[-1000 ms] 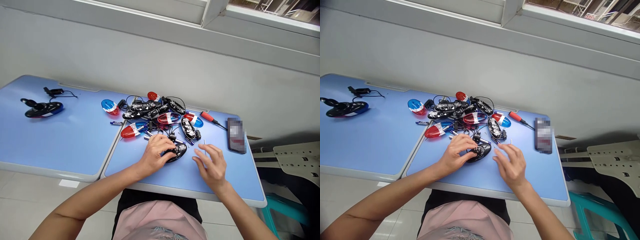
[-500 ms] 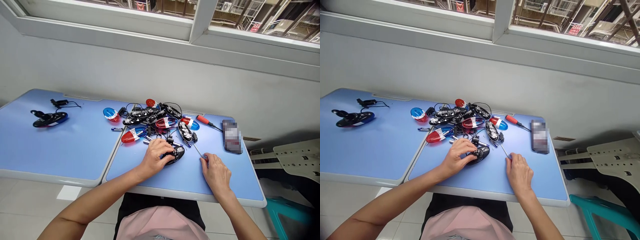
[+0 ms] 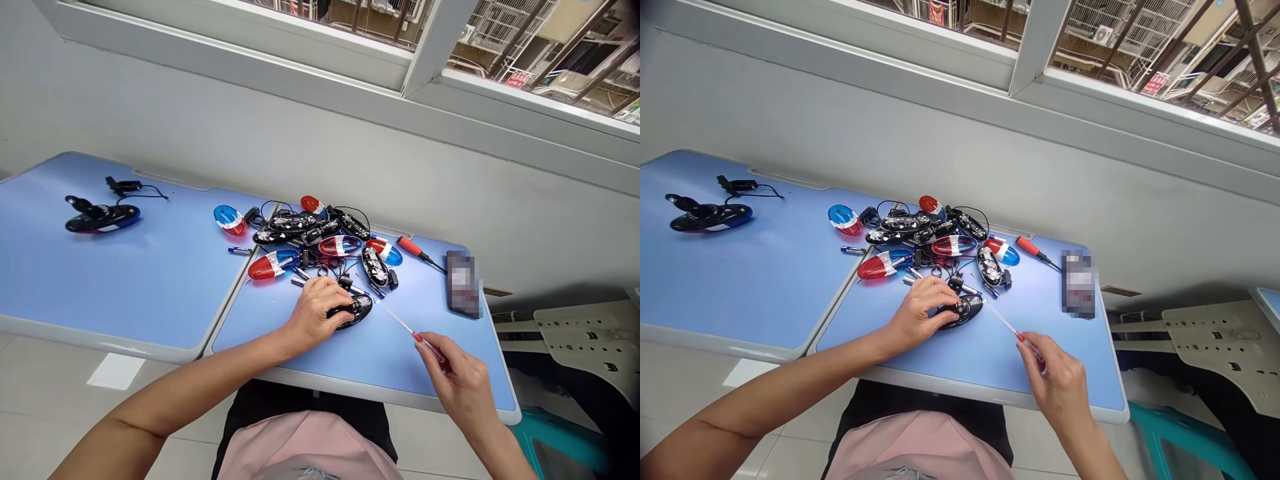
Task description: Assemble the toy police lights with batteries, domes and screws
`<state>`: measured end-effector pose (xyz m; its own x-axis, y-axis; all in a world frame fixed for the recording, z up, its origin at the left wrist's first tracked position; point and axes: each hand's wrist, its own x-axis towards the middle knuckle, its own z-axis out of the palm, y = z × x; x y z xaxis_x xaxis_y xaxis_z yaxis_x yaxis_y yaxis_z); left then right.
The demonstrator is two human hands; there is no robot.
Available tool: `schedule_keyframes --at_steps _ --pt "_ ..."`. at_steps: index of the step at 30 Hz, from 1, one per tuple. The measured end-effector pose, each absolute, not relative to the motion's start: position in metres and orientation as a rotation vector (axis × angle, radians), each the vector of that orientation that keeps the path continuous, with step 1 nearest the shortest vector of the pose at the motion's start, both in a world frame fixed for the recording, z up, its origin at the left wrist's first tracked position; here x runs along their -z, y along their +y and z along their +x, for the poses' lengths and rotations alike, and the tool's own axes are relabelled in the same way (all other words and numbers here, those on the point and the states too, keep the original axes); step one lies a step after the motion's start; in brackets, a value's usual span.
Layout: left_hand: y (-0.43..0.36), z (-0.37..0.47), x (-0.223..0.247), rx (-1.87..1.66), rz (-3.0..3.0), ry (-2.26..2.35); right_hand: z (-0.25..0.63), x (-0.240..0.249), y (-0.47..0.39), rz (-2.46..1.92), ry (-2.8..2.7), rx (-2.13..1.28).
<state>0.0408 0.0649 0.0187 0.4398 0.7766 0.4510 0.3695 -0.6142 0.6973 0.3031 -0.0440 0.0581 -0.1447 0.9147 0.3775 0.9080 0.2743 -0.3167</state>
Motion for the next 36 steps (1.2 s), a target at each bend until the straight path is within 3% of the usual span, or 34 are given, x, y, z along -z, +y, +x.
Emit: schedule_keyframes --at_steps 7,36 --pt "0.062 0.043 -0.02 -1.095 2.174 0.971 0.279 -0.126 -0.028 -1.297 -2.17 -0.072" --pt "0.067 0.041 -0.016 -1.073 2.044 0.945 0.254 -0.141 0.025 -1.222 -2.65 0.319"
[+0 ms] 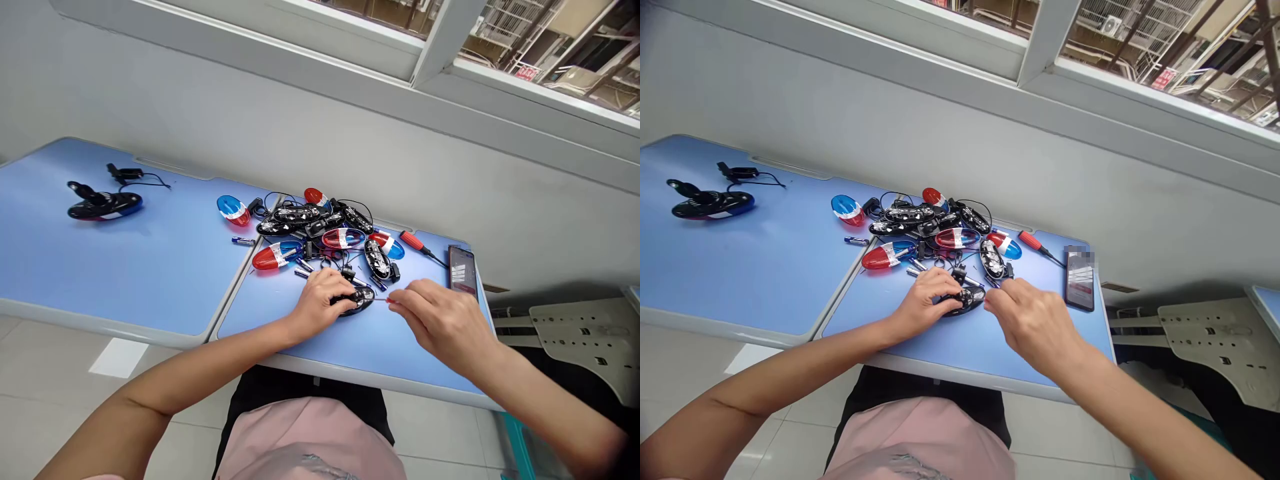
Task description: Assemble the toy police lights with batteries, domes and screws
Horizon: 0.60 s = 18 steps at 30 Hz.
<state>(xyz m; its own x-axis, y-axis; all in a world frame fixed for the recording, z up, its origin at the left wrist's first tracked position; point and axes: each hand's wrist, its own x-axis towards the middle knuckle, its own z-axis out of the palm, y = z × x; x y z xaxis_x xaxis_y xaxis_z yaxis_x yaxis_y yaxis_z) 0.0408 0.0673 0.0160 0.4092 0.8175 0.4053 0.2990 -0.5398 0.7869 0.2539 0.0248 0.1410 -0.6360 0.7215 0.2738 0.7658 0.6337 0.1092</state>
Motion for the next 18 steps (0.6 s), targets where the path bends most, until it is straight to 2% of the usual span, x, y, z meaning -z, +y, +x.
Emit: schedule_keyframes --at_steps 8,18 --pt "0.08 0.039 -0.004 -1.081 1.788 0.956 0.222 -0.167 0.057 -1.513 -2.893 0.21" --pt "0.084 0.035 -0.004 -0.963 1.753 0.972 0.222 -0.164 0.071 -1.511 -2.867 0.228"
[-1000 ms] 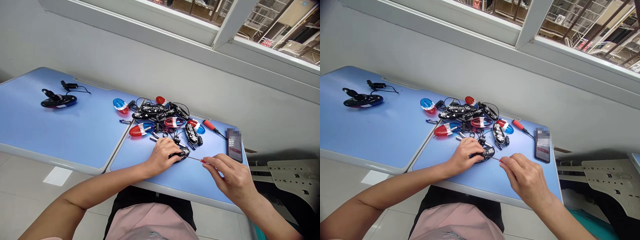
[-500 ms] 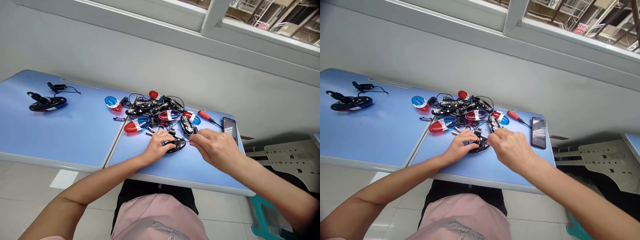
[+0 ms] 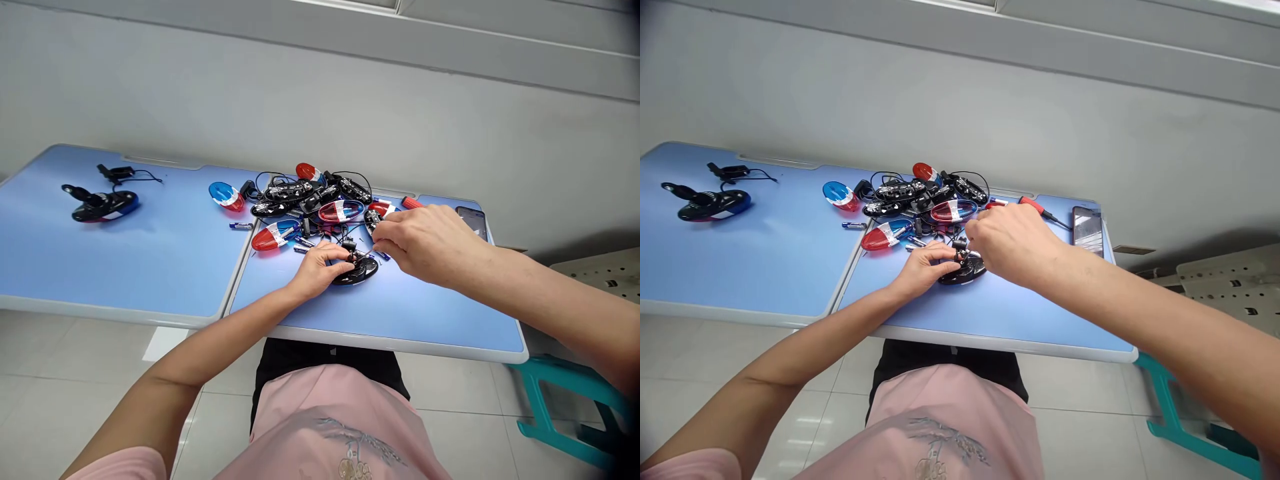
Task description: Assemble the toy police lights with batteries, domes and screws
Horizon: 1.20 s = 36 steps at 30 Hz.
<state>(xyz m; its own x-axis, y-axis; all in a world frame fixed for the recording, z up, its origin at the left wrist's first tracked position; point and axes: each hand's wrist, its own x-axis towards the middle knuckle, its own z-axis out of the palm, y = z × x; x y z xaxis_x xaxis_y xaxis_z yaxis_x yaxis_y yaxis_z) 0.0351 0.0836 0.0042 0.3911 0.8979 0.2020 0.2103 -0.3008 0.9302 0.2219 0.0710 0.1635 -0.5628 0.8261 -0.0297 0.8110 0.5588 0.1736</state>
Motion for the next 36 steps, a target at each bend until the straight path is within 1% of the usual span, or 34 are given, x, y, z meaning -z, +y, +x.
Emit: schedule_keyframes --at_steps 7,12,18,23,26,32,36 --pt "0.081 0.034 -0.004 -0.909 1.923 0.954 0.22 -0.167 0.071 1.379 2.713 -0.178" --pt "0.075 0.036 -0.008 -0.859 2.009 0.992 0.218 -0.168 0.07 1.353 2.62 -0.181" --pt "0.074 0.039 -0.007 -0.903 1.972 0.954 0.214 -0.172 0.066 1.218 2.662 -0.261" --pt "0.073 0.04 -0.005 -0.906 1.947 0.944 0.213 -0.181 0.065 1.054 2.6 -0.171" --pt "0.072 0.041 -0.005 -0.918 1.932 0.962 0.216 -0.184 0.065 0.967 2.591 -0.207" --pt "0.071 0.042 -0.007 -0.907 1.908 0.973 0.219 -0.186 0.062 1.103 2.474 -0.335" --pt "0.071 0.043 -0.009 -0.875 1.907 0.985 0.227 -0.182 0.062 0.975 2.647 -0.24"
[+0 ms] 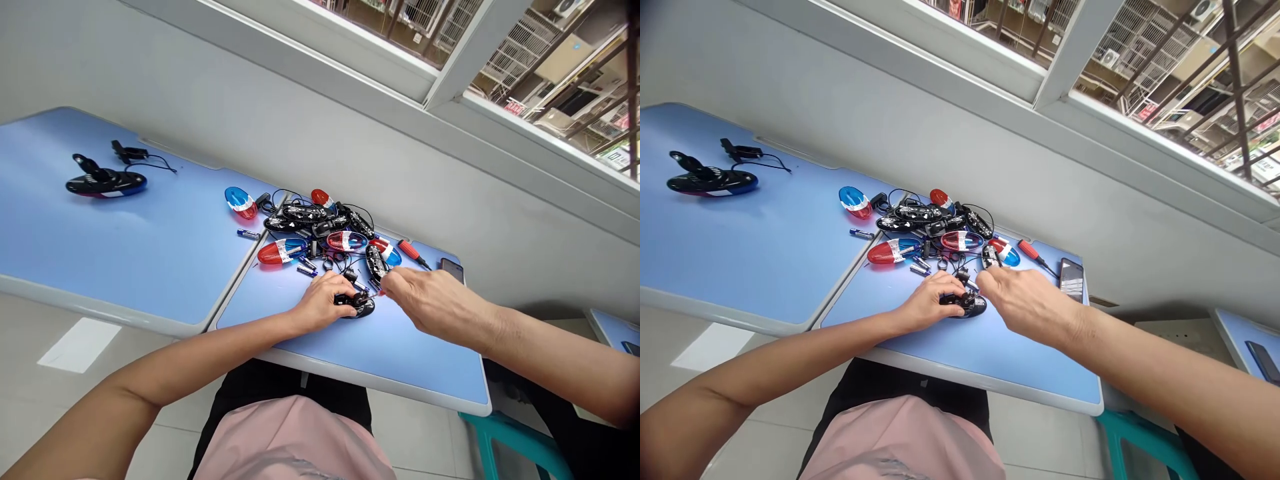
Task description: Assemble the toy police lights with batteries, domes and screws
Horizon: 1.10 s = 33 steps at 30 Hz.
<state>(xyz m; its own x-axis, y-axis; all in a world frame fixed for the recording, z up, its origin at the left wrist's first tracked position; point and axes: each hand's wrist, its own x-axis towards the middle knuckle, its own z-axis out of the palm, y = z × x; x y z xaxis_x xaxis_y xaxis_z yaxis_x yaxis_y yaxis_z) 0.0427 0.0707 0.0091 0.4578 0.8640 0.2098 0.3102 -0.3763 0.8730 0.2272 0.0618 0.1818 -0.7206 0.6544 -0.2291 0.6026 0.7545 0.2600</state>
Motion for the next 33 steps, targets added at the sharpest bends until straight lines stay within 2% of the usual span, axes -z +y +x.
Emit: schedule_keyframes --at_steps 6,13,20,25,30,33 --pt "0.07 0.044 -0.012 -0.847 1.889 0.985 0.234 -0.181 0.062 0.855 2.768 -0.392" --pt "0.069 0.046 -0.014 -0.832 1.871 0.985 0.235 -0.187 0.056 0.8 2.544 -0.256" --pt "0.069 0.047 -0.009 -0.826 1.834 0.988 0.235 -0.187 0.054 0.971 2.479 -0.381" --pt "0.069 0.048 -0.009 -0.844 1.839 0.979 0.235 -0.186 0.049 0.813 2.501 -0.284" --pt "0.069 0.048 -0.013 -0.842 1.85 0.984 0.227 -0.189 0.053 0.912 2.437 -0.425" --pt "0.069 0.048 -0.014 -0.834 1.862 1.001 0.223 -0.191 0.054 0.805 2.48 -0.498"
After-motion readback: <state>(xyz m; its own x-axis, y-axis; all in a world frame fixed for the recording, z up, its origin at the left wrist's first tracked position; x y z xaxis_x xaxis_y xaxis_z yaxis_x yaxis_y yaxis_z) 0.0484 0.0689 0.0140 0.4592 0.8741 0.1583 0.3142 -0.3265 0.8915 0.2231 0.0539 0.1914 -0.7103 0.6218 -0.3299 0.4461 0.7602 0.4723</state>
